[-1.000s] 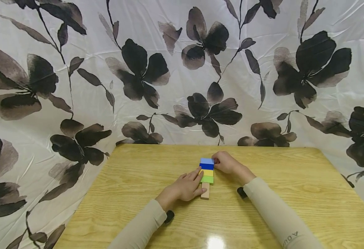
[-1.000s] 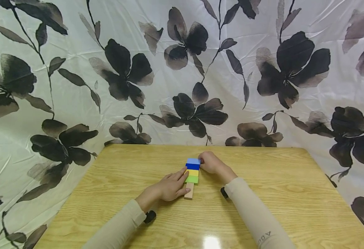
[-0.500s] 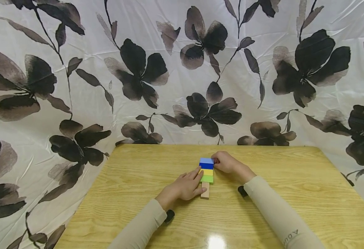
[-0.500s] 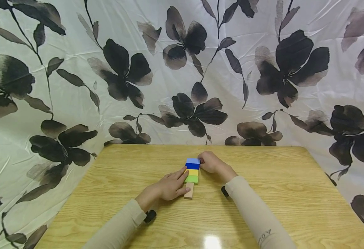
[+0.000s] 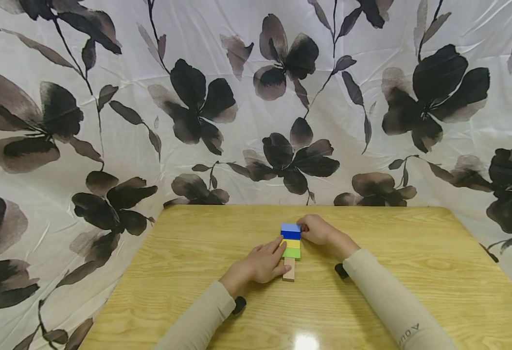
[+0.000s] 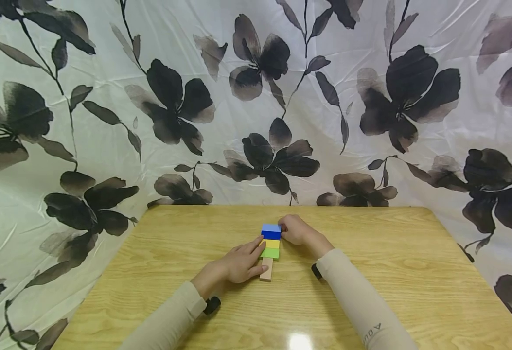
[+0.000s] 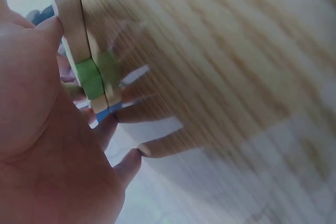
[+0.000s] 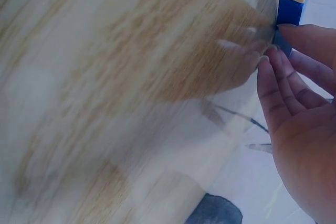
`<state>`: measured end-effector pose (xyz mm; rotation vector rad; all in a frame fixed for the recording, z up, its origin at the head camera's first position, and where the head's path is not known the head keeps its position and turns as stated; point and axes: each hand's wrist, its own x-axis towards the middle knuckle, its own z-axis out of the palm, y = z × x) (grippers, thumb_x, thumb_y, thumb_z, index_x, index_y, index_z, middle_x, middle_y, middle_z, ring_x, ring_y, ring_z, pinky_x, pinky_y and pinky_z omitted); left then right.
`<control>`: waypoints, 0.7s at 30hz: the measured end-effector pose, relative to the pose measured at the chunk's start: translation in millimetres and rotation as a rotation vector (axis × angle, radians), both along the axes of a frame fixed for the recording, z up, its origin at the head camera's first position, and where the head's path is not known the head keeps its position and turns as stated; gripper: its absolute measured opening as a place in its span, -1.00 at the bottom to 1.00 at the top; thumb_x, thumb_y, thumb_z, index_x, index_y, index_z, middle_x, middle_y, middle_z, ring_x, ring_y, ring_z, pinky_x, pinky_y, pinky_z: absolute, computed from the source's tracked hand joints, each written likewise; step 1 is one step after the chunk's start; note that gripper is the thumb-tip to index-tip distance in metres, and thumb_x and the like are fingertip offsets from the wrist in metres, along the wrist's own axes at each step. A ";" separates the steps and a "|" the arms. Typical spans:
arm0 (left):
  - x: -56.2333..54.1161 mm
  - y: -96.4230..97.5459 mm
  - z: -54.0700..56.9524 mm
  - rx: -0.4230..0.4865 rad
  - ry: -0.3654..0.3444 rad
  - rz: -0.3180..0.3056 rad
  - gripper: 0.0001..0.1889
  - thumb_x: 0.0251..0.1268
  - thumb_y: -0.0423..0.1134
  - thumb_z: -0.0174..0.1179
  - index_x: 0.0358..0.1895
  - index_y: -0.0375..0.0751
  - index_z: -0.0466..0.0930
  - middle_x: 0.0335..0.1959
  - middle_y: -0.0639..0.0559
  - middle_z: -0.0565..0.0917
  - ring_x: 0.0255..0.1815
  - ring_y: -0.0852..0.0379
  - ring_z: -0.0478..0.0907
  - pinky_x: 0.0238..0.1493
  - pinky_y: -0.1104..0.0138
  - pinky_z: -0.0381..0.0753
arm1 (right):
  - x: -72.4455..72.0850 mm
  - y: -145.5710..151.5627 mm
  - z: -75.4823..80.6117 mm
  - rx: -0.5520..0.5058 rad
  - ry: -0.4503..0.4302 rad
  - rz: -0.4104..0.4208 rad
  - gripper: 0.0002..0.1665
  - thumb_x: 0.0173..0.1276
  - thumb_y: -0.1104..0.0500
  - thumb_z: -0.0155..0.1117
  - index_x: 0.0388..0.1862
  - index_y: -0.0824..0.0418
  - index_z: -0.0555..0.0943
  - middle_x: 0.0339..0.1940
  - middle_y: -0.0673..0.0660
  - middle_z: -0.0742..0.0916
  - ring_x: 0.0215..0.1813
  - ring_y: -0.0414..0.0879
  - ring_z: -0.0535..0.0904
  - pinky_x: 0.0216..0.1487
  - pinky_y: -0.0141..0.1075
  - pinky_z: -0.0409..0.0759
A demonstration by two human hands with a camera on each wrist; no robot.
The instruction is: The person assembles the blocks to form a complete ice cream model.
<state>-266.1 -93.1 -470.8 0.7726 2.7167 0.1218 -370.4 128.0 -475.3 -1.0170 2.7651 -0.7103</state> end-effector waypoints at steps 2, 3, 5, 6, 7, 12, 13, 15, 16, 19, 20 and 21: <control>-0.6 0.3 -1.0 -0.004 0.002 -0.001 -0.20 0.62 0.31 -0.26 0.69 -0.10 -0.10 0.71 -0.02 -0.17 0.66 -0.04 0.00 0.57 -0.02 0.09 | 0.1 0.3 -0.2 0.004 -0.005 -0.006 -0.89 0.36 0.43 0.30 -0.18 0.30 0.69 -0.49 0.02 0.57 -0.39 -0.14 0.43 -0.26 -0.27 0.42; -1.1 0.4 -1.4 -0.003 0.003 -0.001 -0.20 0.62 0.31 -0.26 0.69 -0.09 -0.10 0.71 -0.02 -0.17 0.66 -0.03 0.00 0.57 -0.02 0.09 | 0.0 0.4 0.1 0.006 -0.005 -0.008 -0.86 0.37 0.42 0.30 -0.13 0.33 0.69 -0.48 0.02 0.59 -0.37 -0.13 0.44 -0.25 -0.26 0.45; -2.3 0.7 -1.8 -0.001 0.009 -0.001 -0.20 0.61 0.31 -0.25 0.68 -0.09 -0.09 0.71 -0.03 -0.16 0.66 -0.04 0.00 0.57 -0.02 0.10 | 0.0 1.2 0.5 -0.001 -0.012 -0.020 -0.75 0.37 0.42 0.30 0.02 0.41 0.68 -0.42 0.06 0.65 -0.34 -0.13 0.48 -0.20 -0.23 0.51; -2.9 0.8 -2.0 0.000 0.012 -0.002 -0.20 0.61 0.31 -0.25 0.68 -0.09 -0.08 0.71 -0.03 -0.15 0.66 -0.04 0.00 0.57 -0.02 0.11 | 0.2 1.9 0.7 -0.005 -0.013 -0.028 -0.68 0.37 0.42 0.30 0.09 0.44 0.66 -0.38 0.08 0.68 -0.32 -0.12 0.50 -0.17 -0.21 0.54; -3.3 0.9 -2.2 0.004 0.015 -0.003 -0.20 0.61 0.30 -0.24 0.68 -0.09 -0.07 0.71 -0.03 -0.14 0.66 -0.04 0.01 0.56 -0.02 0.11 | 0.3 2.8 0.6 -0.012 -0.011 -0.037 -0.62 0.37 0.43 0.29 0.16 0.48 0.63 -0.34 0.11 0.70 -0.30 -0.12 0.52 -0.15 -0.19 0.57; -5.4 -1.2 -2.9 0.036 0.023 -0.005 -0.20 0.60 0.28 -0.15 0.67 -0.14 -0.01 0.70 -0.07 -0.06 0.64 -0.06 0.07 0.54 0.00 0.19 | 2.1 10.2 -2.6 -0.062 0.030 -0.072 -0.48 0.31 0.47 0.22 0.27 0.60 0.51 -0.31 0.16 0.73 -0.31 -0.11 0.55 -0.18 -0.20 0.58; -6.1 -2.0 -2.9 0.044 0.023 -0.001 -0.19 0.59 0.28 -0.12 0.66 -0.15 0.00 0.69 -0.08 -0.03 0.64 -0.06 0.08 0.53 0.00 0.20 | 2.6 12.3 -2.9 -0.072 0.043 -0.078 -0.48 0.30 0.48 0.21 0.25 0.61 0.52 -0.33 0.15 0.73 -0.32 -0.11 0.54 -0.20 -0.20 0.57; -8.5 -3.4 -2.2 0.059 0.027 0.011 -0.18 0.57 0.26 -0.06 0.66 -0.16 0.03 0.68 -0.09 0.01 0.63 -0.08 0.11 0.51 -0.02 0.24 | 3.0 17.2 -1.4 -0.089 0.065 -0.085 -0.50 0.31 0.47 0.20 0.24 0.62 0.52 -0.36 0.13 0.70 -0.34 -0.12 0.53 -0.22 -0.21 0.56; -10.0 -4.3 -1.7 0.067 0.027 0.021 -0.18 0.56 0.26 -0.04 0.65 -0.16 0.04 0.68 -0.09 0.02 0.62 -0.09 0.12 0.50 -0.03 0.25 | 3.2 19.9 0.5 -0.096 0.075 -0.093 -0.51 0.33 0.46 0.20 0.23 0.62 0.53 -0.36 0.12 0.70 -0.33 -0.12 0.53 -0.21 -0.20 0.57; -14.5 -5.7 -0.8 0.087 0.033 0.040 -0.17 0.53 0.25 0.01 0.65 -0.15 0.05 0.67 -0.10 0.04 0.61 -0.13 0.14 0.48 -0.09 0.26 | 4.9 31.5 8.2 -0.107 0.105 -0.126 -0.55 0.38 0.43 0.21 0.22 0.59 0.55 -0.36 0.12 0.69 -0.32 -0.09 0.54 -0.18 -0.15 0.59; -15.6 -5.8 -0.7 0.092 0.034 0.043 -0.17 0.52 0.25 0.02 0.65 -0.15 0.06 0.67 -0.10 0.03 0.61 -0.14 0.14 0.48 -0.11 0.26 | 6.0 36.5 11.3 -0.109 0.115 -0.132 -0.57 0.39 0.42 0.20 0.20 0.59 0.55 -0.36 0.13 0.69 -0.31 -0.08 0.55 -0.17 -0.12 0.60; -16.4 -6.0 -0.6 0.097 0.030 0.044 -0.17 0.52 0.26 0.02 0.65 -0.14 0.06 0.68 -0.11 0.02 0.61 -0.15 0.13 0.48 -0.13 0.25 | 7.7 42.0 14.9 -0.110 0.124 -0.139 -0.58 0.39 0.42 0.20 0.19 0.58 0.56 -0.36 0.13 0.69 -0.31 -0.07 0.55 -0.17 -0.10 0.60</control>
